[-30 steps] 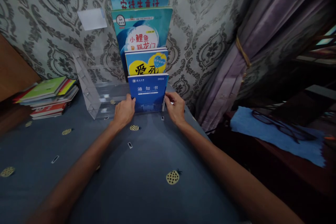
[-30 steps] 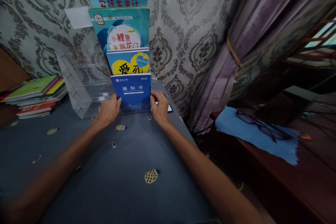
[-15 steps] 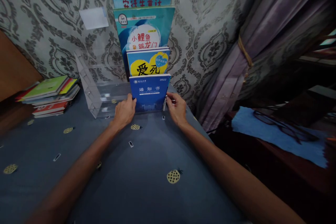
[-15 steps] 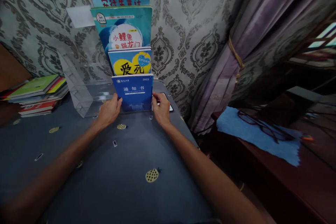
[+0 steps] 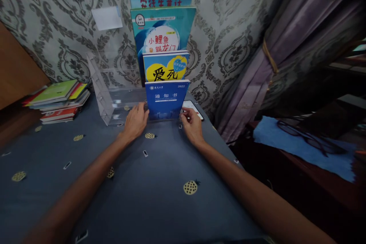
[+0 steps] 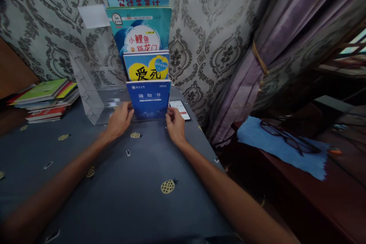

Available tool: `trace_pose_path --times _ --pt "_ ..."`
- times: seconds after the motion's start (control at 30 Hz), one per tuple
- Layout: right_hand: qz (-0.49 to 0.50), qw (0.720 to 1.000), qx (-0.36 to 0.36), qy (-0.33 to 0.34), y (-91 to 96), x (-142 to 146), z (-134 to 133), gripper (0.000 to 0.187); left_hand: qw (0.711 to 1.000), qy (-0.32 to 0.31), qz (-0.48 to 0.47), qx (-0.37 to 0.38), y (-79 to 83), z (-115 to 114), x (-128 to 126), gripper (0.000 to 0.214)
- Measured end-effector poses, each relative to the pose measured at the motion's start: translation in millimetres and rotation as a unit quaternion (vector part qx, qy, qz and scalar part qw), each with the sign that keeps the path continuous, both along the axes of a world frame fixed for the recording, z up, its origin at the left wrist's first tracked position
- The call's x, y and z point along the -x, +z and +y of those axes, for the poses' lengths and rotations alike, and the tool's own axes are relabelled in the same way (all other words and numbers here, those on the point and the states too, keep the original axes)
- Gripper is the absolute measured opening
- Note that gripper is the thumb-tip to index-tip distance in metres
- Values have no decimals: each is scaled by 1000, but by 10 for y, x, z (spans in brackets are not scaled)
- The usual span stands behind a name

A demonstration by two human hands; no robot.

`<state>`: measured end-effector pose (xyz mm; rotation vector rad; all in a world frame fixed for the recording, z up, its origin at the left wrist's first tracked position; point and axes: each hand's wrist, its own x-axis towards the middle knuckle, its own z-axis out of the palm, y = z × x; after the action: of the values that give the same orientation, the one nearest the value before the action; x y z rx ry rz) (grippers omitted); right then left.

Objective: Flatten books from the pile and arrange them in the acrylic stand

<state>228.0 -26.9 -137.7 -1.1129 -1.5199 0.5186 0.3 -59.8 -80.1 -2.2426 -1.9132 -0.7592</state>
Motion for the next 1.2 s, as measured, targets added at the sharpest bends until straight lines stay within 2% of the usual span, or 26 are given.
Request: trace_pose_path --times 0.1,0.23,0.47,0.63,0.83,1.0,1.2 --pt "-22 999 12 32 -52 86 -138 27 997 -32 6 -64 -137 -46 136 31" --pt "-56 995 14 85 -23 215 -386 19 991 -63 29 -118 -325 -202 294 31" --pt "-149 970 -1 192 23 438 -843 22 990 -104 34 -90 -569 -563 357 30" --pt "-202 949 -27 241 15 509 -960 22 989 -116 36 -81 -567 -563 387 27" --pt "-204 950 -10 235 26 500 -929 21 990 -104 57 -70 -498 -565 452 28" --pt "-209 947 -14 244 19 508 -928 21 985 -133 80 -76 -507 -577 442 26" --pt "-216 945 -12 246 -1 515 -910 21 985 -129 90 -74 -514 -555 469 26"
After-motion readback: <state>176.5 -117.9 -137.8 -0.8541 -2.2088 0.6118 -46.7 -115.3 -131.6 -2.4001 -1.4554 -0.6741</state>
